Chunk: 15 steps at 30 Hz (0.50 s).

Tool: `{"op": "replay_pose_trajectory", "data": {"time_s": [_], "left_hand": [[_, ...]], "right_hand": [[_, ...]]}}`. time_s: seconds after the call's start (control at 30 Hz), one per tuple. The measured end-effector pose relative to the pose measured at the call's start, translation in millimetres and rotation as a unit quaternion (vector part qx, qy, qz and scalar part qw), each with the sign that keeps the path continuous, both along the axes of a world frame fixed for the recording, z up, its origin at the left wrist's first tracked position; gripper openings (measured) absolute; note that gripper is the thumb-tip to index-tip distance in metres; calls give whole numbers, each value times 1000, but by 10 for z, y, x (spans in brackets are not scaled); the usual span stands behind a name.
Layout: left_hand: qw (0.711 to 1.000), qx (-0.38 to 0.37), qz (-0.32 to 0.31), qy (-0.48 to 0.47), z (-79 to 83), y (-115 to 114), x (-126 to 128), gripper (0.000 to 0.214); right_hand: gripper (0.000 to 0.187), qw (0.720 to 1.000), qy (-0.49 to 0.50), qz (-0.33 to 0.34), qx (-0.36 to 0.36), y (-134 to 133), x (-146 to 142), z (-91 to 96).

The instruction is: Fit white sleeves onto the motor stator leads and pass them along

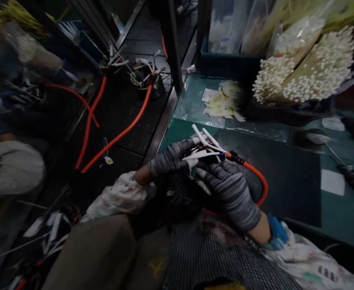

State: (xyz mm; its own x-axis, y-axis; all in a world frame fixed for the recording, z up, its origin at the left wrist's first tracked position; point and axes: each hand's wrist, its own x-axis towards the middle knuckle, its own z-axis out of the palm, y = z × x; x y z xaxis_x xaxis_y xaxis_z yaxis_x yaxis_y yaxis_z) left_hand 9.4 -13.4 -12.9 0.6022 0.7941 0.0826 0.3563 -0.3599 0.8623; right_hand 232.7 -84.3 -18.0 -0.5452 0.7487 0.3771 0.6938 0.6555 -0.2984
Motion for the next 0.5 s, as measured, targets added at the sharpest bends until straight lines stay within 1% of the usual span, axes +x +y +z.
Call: {"op": "replay_pose_trajectory", "data": {"time_s": [0.07,0.13,0.2,0.3,0.37,0.5], "left_hand": [[998,36,43,-9,-40,-273,3,73],[996,54,74,-12,-85,-495,13,75],[996,45,72,-1,-111,-621,12,74],[999,33,22,13,-92,-647,-24,71],[999,41,0,24,-53,-628,-59,72],[996,43,3,77,28,-656,-82,81]], "right_hand": [[25,1000,-2,-4,3,-146,-8,-16],[32,1000,-4,-8,-2,-249,-1,-19],[34,1000,0,3,-1,-304,25,-26],[32,999,13,28,14,-326,77,-63],[32,999,14,25,17,-330,100,-98],[34,1000,10,21,14,-368,89,-126]]}}
